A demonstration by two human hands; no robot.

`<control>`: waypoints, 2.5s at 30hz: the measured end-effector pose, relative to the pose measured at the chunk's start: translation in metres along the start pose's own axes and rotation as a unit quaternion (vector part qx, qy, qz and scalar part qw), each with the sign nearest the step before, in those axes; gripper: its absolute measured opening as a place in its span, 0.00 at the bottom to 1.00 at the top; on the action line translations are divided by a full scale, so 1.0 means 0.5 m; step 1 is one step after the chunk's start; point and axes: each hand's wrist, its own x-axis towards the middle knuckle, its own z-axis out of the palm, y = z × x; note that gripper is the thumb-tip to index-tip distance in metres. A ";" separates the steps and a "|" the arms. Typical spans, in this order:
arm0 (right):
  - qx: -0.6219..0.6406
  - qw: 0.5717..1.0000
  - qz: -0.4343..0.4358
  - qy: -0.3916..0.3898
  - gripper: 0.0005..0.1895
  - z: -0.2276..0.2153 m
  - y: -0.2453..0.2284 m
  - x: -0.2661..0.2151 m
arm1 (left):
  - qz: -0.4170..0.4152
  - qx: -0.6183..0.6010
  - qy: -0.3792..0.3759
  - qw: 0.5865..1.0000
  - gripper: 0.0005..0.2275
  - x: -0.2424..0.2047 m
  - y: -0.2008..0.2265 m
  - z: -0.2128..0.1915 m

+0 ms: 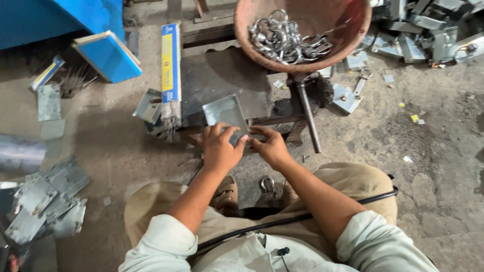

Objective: The person sits on the floor and repeatedly welds small metal plates with a welding torch. They pick up a plate, place a metal ring on it, weld the ring to the plate, and then move the finished piece aside. The process is repeated multiple times with a pile of finished parts accumulating on the floor.

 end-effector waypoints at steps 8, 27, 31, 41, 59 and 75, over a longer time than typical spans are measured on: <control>-0.080 0.996 -0.029 -0.007 0.21 -0.016 -0.029 0.000 | 0.099 -0.074 -0.071 0.990 0.25 0.285 0.086 0.138; -0.291 0.863 -0.360 0.200 0.37 -0.136 -0.104 -0.043 | -0.053 -0.432 -0.229 0.871 0.09 0.225 -0.010 0.129; -0.421 0.820 -0.356 0.153 0.25 -0.127 -0.091 -0.057 | -0.074 -0.487 -0.169 0.854 0.04 0.122 -0.020 0.101; -0.496 0.781 -0.220 0.309 0.32 -0.232 -0.029 0.005 | -0.137 -0.258 0.004 0.956 0.04 0.135 -0.203 0.068; -0.392 0.867 -0.086 0.293 0.28 -0.170 -0.072 -0.057 | 0.023 -0.142 0.069 0.987 0.06 0.157 -0.166 0.079; -0.246 0.725 -0.606 0.216 0.06 -0.099 -0.330 -0.251 | -0.110 -0.273 -0.079 0.952 0.06 0.166 -0.184 0.109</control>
